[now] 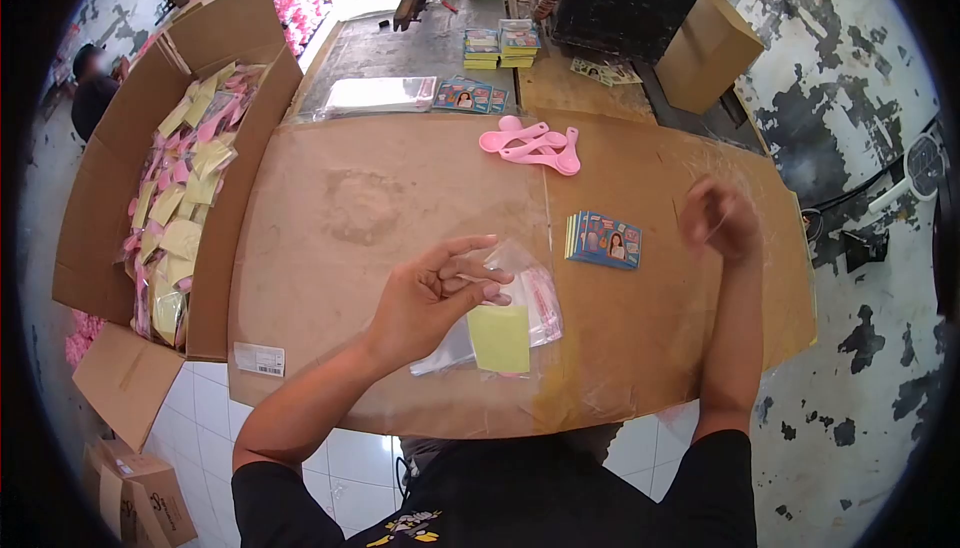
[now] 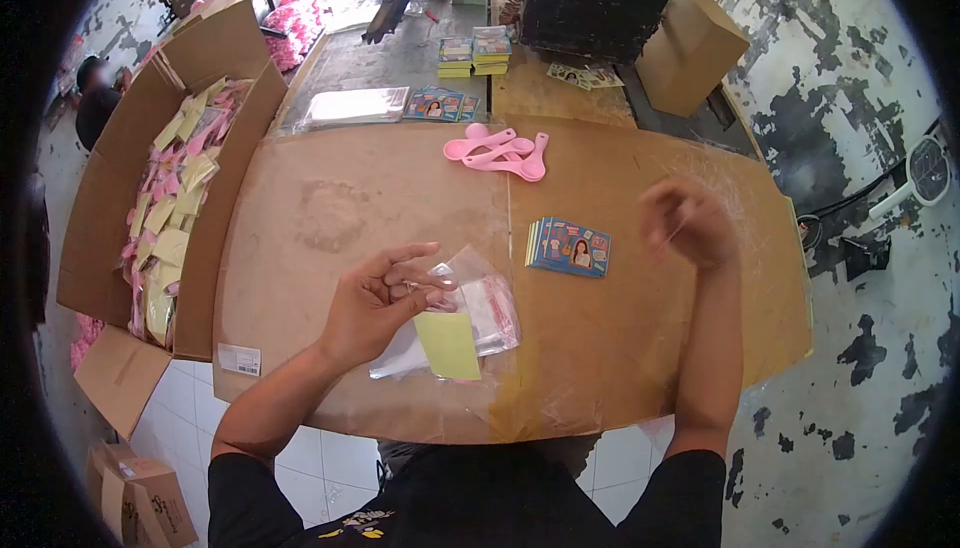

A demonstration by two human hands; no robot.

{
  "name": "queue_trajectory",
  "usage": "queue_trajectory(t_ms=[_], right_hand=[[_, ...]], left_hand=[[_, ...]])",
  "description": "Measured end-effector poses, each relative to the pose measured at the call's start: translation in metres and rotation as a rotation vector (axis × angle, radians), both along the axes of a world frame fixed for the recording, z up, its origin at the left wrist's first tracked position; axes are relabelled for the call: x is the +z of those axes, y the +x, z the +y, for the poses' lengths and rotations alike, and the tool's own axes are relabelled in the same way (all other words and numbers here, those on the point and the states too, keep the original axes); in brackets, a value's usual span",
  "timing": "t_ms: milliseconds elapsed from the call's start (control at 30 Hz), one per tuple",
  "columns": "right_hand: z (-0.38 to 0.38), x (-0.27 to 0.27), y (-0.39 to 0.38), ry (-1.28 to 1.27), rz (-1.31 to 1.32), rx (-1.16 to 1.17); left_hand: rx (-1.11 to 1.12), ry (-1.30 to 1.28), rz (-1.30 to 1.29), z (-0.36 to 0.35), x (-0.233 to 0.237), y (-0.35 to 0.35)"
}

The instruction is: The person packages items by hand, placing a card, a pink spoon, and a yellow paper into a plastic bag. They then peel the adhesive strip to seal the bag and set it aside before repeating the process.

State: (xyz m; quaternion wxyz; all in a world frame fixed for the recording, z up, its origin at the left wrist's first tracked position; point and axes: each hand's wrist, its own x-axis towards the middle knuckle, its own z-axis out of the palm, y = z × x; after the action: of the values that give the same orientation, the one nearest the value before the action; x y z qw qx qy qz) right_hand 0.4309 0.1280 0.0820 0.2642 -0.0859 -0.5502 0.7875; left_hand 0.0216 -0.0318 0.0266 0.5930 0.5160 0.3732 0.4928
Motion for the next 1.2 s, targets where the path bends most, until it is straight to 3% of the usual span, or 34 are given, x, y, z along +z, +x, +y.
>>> queue_trajectory(t_ms=[67,267,367,467,567,700,800,900,1000,1200], right_hand=[[0.011,0.004,0.014,0.466,-0.709,-0.856],[-0.011,0.009,0.017,0.832,-1.1,-1.061],[-0.001,-0.004,0.037,0.466,-0.835,-0.893],[-0.005,-0.007,0.029,0.344,-0.641,-0.842],[-0.024,-0.005,-0.02,0.529,-0.685,-0.697],[-0.069,-0.007,-0.098,0.548,-0.639,-0.26],[-0.085,-0.03,-0.137,0.503,-0.6,-0.175],[-0.09,-0.045,-0.152,0.212,-0.439,-0.15],[-0.093,-0.055,-0.155,0.106,-0.407,-0.228],[-0.096,-0.057,-0.153,0.126,-0.413,-0.207]], left_hand=[[-0.007,0.008,0.004,-0.001,0.001,-0.001],[0.034,-0.006,0.05,0.001,0.0,0.001],[-0.058,-0.021,-0.104,0.004,-0.001,-0.003],[-0.115,-0.094,-0.151,0.007,0.004,-0.004],[-0.141,-0.161,-0.087,0.006,0.006,-0.001],[-0.143,-0.158,-0.023,0.008,-0.002,0.001],[-0.103,-0.152,-0.028,0.005,-0.001,0.002],[-0.042,-0.107,-0.027,0.003,-0.005,0.003],[-0.006,-0.124,0.027,0.001,-0.002,0.002],[0.036,-0.137,0.129,0.003,-0.01,-0.002]])
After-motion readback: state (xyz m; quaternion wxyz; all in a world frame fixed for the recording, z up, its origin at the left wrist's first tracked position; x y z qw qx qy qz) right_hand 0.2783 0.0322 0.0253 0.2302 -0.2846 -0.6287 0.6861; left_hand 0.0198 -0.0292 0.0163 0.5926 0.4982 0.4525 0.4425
